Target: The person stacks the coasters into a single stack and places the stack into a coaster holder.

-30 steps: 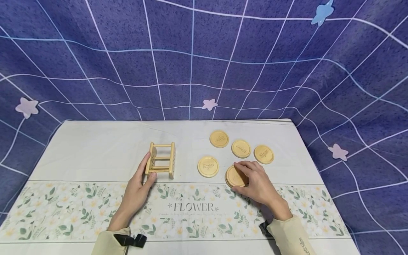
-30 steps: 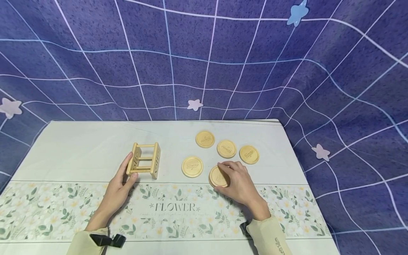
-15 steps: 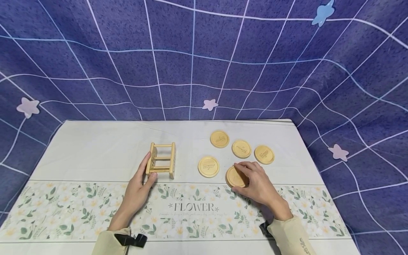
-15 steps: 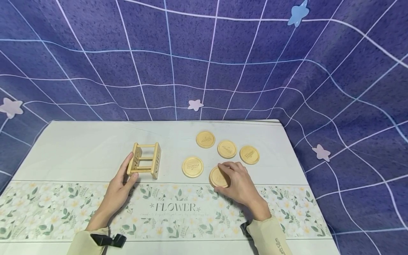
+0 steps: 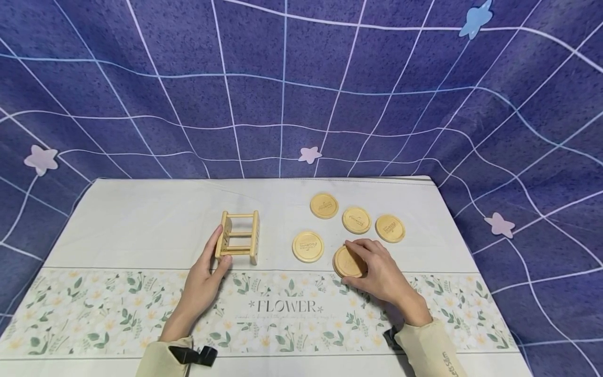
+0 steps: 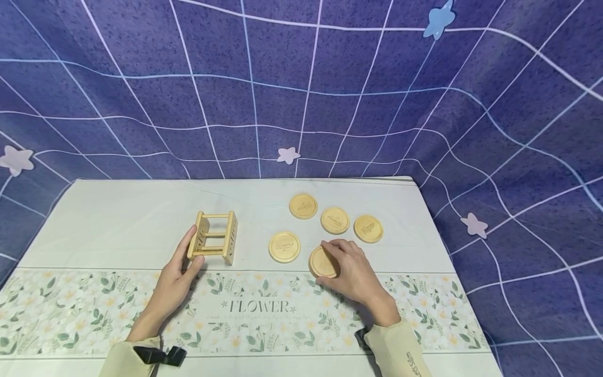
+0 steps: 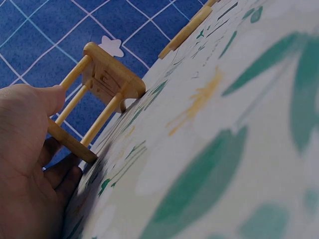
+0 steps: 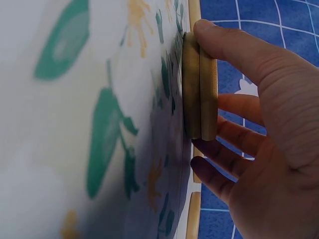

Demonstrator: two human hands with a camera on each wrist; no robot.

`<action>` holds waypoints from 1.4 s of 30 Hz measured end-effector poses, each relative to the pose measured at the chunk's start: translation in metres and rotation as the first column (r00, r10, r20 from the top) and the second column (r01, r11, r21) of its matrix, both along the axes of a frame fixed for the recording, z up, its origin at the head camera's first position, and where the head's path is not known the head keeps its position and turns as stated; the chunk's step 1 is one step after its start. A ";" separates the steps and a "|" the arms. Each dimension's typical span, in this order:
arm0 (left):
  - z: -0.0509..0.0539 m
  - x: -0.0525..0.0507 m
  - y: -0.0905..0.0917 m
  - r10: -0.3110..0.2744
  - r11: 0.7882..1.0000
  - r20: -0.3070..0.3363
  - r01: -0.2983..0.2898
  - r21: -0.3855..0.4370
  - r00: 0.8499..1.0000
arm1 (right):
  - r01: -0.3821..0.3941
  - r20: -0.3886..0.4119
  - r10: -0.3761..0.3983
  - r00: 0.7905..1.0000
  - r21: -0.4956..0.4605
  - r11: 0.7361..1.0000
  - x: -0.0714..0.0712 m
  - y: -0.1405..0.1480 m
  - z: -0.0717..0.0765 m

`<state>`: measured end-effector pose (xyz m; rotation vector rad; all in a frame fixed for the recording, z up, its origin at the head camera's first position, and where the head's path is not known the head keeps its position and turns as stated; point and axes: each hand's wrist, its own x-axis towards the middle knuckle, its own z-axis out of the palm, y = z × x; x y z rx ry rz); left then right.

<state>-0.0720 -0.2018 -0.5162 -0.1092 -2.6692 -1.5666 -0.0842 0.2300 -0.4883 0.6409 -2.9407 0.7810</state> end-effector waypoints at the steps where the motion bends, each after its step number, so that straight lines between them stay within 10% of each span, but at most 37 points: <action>1: 0.000 0.000 0.000 0.001 1.000 0.000 -0.001 0.001 1.000 | -0.001 0.001 0.001 1.000 -0.002 1.000 0.000 0.000 0.000; 42: 0.001 0.000 0.000 0.001 1.000 -0.003 -0.001 0.005 1.000 | -0.015 -0.057 0.011 0.998 -0.061 0.998 0.002 0.000 0.006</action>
